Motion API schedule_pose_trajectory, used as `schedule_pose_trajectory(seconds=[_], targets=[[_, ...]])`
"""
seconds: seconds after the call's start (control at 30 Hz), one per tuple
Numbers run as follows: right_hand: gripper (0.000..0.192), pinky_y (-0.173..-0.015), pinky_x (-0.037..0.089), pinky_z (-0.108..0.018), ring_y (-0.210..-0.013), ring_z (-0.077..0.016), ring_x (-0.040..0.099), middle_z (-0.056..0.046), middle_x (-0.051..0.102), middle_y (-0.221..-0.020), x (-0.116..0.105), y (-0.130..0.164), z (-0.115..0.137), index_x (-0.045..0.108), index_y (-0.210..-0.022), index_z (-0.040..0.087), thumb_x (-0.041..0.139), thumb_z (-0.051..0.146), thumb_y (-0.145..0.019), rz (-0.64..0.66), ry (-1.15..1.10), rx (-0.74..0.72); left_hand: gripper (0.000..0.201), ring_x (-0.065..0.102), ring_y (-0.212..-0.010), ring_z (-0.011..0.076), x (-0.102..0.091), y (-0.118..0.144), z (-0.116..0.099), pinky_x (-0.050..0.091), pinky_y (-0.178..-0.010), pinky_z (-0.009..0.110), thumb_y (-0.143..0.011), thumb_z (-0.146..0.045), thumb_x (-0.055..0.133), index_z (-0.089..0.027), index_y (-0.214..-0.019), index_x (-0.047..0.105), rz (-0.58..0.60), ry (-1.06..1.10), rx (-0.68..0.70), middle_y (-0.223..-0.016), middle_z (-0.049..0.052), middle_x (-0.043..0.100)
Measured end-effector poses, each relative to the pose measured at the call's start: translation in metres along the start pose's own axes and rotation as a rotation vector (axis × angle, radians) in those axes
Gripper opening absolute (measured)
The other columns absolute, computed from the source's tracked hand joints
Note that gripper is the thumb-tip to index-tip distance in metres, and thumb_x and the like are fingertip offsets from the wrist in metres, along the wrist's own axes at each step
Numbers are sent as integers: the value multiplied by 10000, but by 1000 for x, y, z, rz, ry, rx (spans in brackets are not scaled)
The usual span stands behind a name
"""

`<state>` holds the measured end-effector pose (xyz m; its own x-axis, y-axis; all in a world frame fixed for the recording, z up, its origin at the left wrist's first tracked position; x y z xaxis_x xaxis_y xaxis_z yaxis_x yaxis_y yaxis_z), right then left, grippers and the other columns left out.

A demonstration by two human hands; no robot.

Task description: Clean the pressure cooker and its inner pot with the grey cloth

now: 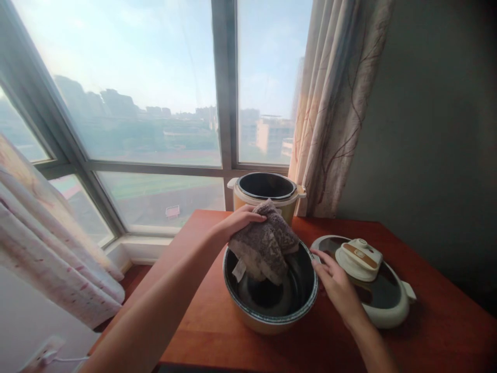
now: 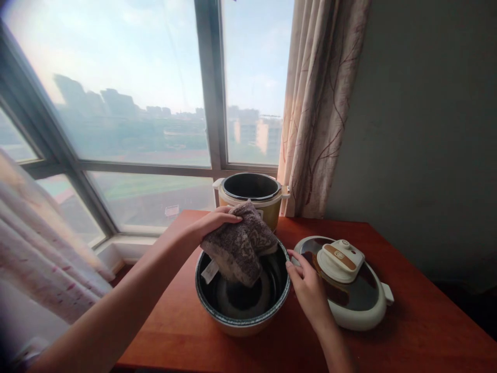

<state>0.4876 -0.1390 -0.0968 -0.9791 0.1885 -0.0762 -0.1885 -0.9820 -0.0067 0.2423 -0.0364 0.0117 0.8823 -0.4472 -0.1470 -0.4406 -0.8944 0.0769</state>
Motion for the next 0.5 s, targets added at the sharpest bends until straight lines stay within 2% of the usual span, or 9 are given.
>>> schedule_pose_trajectory(seconds=[0.1, 0.17, 0.23, 0.33, 0.4, 0.5], targets=[[493, -799, 512, -383, -886, -284, 669, -118, 735, -973, -15, -4, 19, 738, -1060, 168, 641, 571, -793, -204, 279, -153, 340, 668, -784, 215, 5, 5, -4, 513, -744, 314, -697, -261, 639, -118, -1002, 689, -73, 29, 2, -831, 52, 713], [499, -896, 496, -403, -1006, -291, 649, -131, 706, -1113, -16, -2, 31, 720, -1110, 176, 637, 567, -810, -277, 289, -229, 314, 662, -804, 216, 11, 6, -9, 508, -750, 310, -716, -252, 622, -123, -995, 684, -74, -107, 82, -846, 41, 706], [533, -981, 471, -403, -1121, -282, 620, -120, 672, -1226, -5, 2, 38, 671, -1210, 199, 653, 566, -824, -202, 123, -226, 225, 646, -832, 218, 22, 7, -17, 499, -769, 306, -740, -243, 603, -132, -916, 689, -68, -375, 215, -840, 33, 693], [548, -1035, 453, -394, -1240, -261, 566, -88, 629, -1329, 25, 12, 46, 626, -1271, 241, 654, 581, -842, 17, -239, -111, 138, 632, -884, 231, 46, 15, -32, 481, -809, 310, -781, -211, 570, -150, -840, 679, -114, -810, 398, -874, 58, 687], [527, -997, 484, -388, -1258, -254, 553, -72, 621, -1344, 43, 19, 53, 632, -1250, 258, 638, 601, -850, 123, -444, -24, 157, 638, -891, 237, 66, 23, -41, 481, -806, 318, -812, -185, 535, -158, -887, 671, -155, -1018, 454, -938, 87, 685], [494, -898, 533, -375, -1182, -254, 602, -59, 676, -1239, 56, 26, 65, 669, -1151, 273, 618, 650, -835, 196, -644, 44, 218, 644, -883, 243, 101, 40, -47, 496, -727, 322, -842, -187, 512, -170, -1023, 633, -140, -1217, 507, -1028, 101, 661]])
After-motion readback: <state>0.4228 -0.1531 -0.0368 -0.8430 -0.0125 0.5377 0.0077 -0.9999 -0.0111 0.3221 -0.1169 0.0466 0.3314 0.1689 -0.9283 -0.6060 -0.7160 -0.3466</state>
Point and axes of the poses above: each hand's wrist, its own y-axis away from the middle knuckle, its own x-axis out of the palm, z = x × y, the point moved 4 cm from there along -y, towards the middle knuckle
